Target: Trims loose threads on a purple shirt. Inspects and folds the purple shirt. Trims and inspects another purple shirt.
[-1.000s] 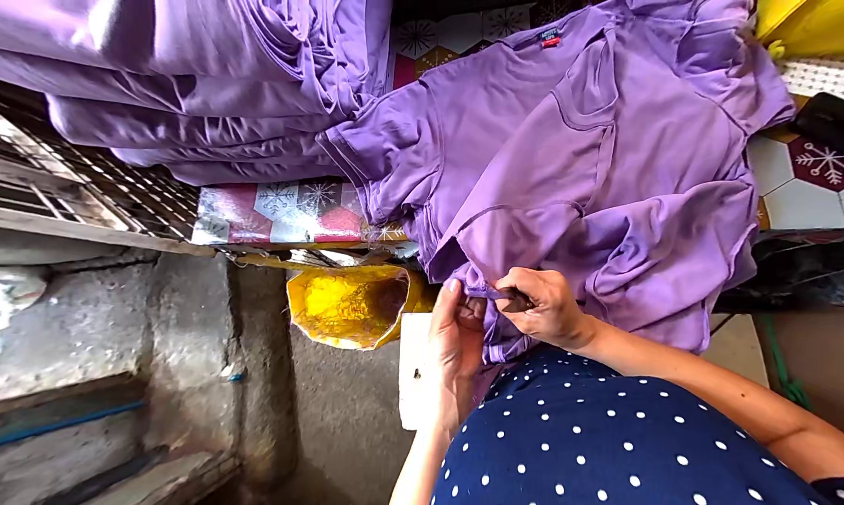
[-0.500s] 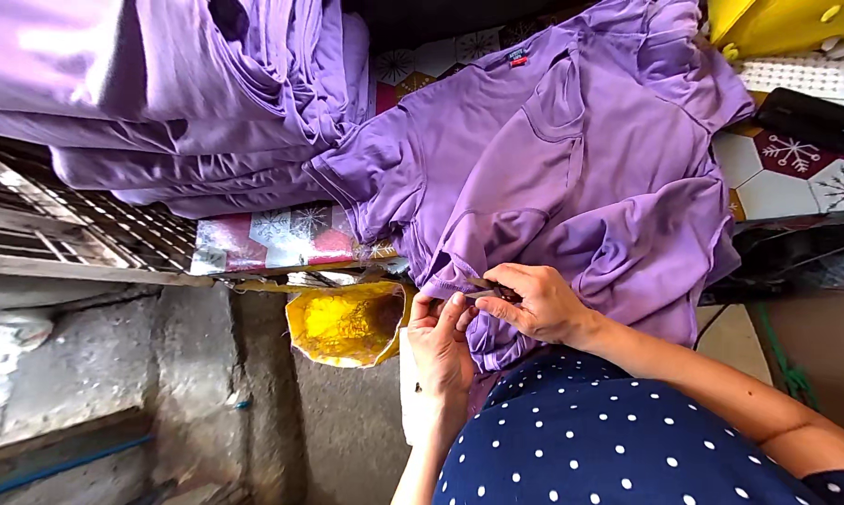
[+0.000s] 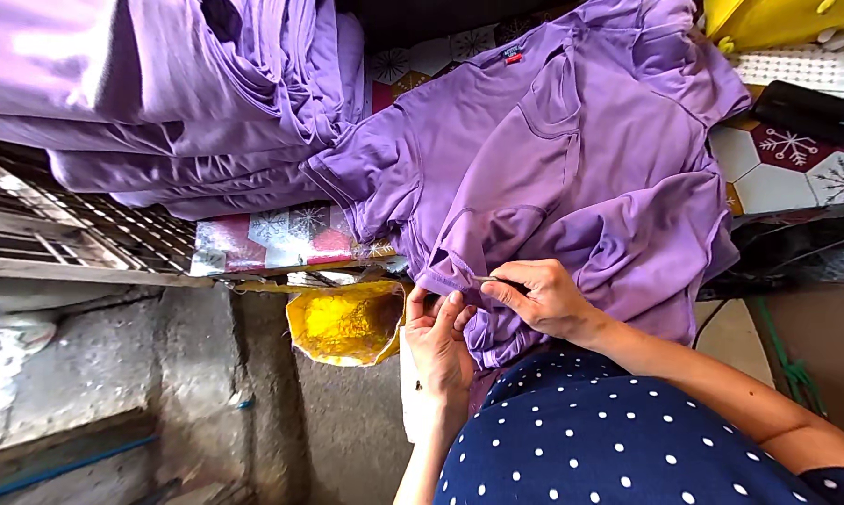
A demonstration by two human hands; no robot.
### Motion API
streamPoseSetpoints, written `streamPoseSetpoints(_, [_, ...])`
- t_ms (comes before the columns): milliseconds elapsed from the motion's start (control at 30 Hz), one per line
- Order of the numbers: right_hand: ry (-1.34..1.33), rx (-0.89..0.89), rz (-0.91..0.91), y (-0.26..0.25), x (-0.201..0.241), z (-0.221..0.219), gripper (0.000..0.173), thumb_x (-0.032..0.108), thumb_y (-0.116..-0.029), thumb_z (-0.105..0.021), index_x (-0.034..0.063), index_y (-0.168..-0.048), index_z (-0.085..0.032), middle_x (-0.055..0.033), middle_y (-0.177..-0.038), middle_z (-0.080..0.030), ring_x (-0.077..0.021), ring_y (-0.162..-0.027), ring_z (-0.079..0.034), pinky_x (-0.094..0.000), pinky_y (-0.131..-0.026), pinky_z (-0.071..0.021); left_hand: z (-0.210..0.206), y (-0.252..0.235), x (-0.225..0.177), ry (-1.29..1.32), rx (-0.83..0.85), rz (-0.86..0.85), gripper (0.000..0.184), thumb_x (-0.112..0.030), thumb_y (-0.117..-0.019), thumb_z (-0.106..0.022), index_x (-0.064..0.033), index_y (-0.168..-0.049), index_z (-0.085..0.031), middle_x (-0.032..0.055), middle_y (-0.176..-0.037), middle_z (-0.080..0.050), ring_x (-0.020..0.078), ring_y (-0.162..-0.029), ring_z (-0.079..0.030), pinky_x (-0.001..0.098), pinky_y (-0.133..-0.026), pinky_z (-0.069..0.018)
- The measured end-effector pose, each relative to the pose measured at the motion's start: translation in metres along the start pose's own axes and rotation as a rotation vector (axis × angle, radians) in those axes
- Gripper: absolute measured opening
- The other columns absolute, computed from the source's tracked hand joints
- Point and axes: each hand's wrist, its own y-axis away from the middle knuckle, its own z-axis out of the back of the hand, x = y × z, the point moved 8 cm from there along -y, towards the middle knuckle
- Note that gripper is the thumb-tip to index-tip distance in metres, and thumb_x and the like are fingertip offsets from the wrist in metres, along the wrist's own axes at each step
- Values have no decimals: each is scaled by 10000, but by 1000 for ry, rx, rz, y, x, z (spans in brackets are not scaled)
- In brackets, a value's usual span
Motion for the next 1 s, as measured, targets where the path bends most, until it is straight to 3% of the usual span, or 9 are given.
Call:
streamPoseSetpoints(167, [15,-15,8,10,-10,2,376,368,-992,-656,0,-978,-733,-31,-729,-628,-63,-602,-511,-227,-561,-444,1,-4,5,7,-48,92,548,139,-979,-457,-143,-1438,-361,80,-885,-711,143,-691,-719,271,-667,-624])
streamPoseSetpoints(300, [-94,-22,-71,14,-8,-4,410,382,-960,-695,-14,-1061,-719,-14,-734,-621,-18,-624,-501,-179,-584,-435,-2,-3,9,42,-40,146,571,110,-1003,-437,-156,-1492,-314,77,-969,-701,138,-739,-725,271,-708,-629])
streamPoseSetpoints(400, [-257,-19,-169,10,-9,-11,444,331,-862,-815,-13,-1125,-713,34,-776,-610,65,-649,-441,-99,-592,-373,-5,0,7,33,-9,125,472,113,-1005,-428,-85,-1426,-346,75,-938,-716,137,-737,-733,270,-716,-632])
streamPoseSetpoints(500, [-245,-34,-105,7,-2,-15,236,203,-914,-758,-28,-956,-735,-23,-777,-639,26,-681,-528,-112,-631,-440,-5,3,1,-37,26,-1,327,148,-965,-455,-40,-1230,-413,59,-872,-726,142,-769,-740,289,-763,-628])
streamPoseSetpoints(600, [-233,-46,-48,5,3,-17,168,119,-938,-701,-30,-865,-727,-39,-741,-622,8,-681,-548,-120,-635,-451,-1,3,-6,-87,60,-190,233,159,-937,-500,-70,-978,-502,19,-796,-712,138,-731,-732,318,-749,-640])
streamPoseSetpoints(667, [-234,-47,-35,5,3,-17,149,100,-935,-692,-29,-869,-726,-37,-748,-628,12,-684,-551,-116,-636,-454,1,4,-7,-130,112,-252,199,131,-931,-536,-35,-974,-638,34,-865,-739,141,-789,-739,325,-791,-637])
streamPoseSetpoints(767, [-206,-54,12,7,6,-18,142,98,-932,-688,-30,-874,-714,-45,-741,-613,-8,-670,-536,-129,-617,-442,-1,5,-9,-251,204,-311,223,93,-890,-662,23,-1100,-693,44,-972,-767,118,-876,-741,294,-848,-618])
streamPoseSetpoints(900, [-84,-72,107,12,9,-20,147,109,-928,-679,-23,-889,-729,-86,-746,-647,-81,-659,-587,-198,-611,-492,0,0,-12,-467,183,-367,113,63,-866,-715,22,-963,-756,0,-845,-751,50,-768,-711,219,-745,-609])
streamPoseSetpoints(1000, [-49,-62,121,14,9,-22,160,114,-943,-666,-24,-885,-723,-92,-740,-644,-102,-649,-588,-217,-598,-489,0,0,-17,-562,215,-462,74,64,-898,-674,12,-919,-724,-4,-826,-752,44,-757,-715,217,-735,-613])
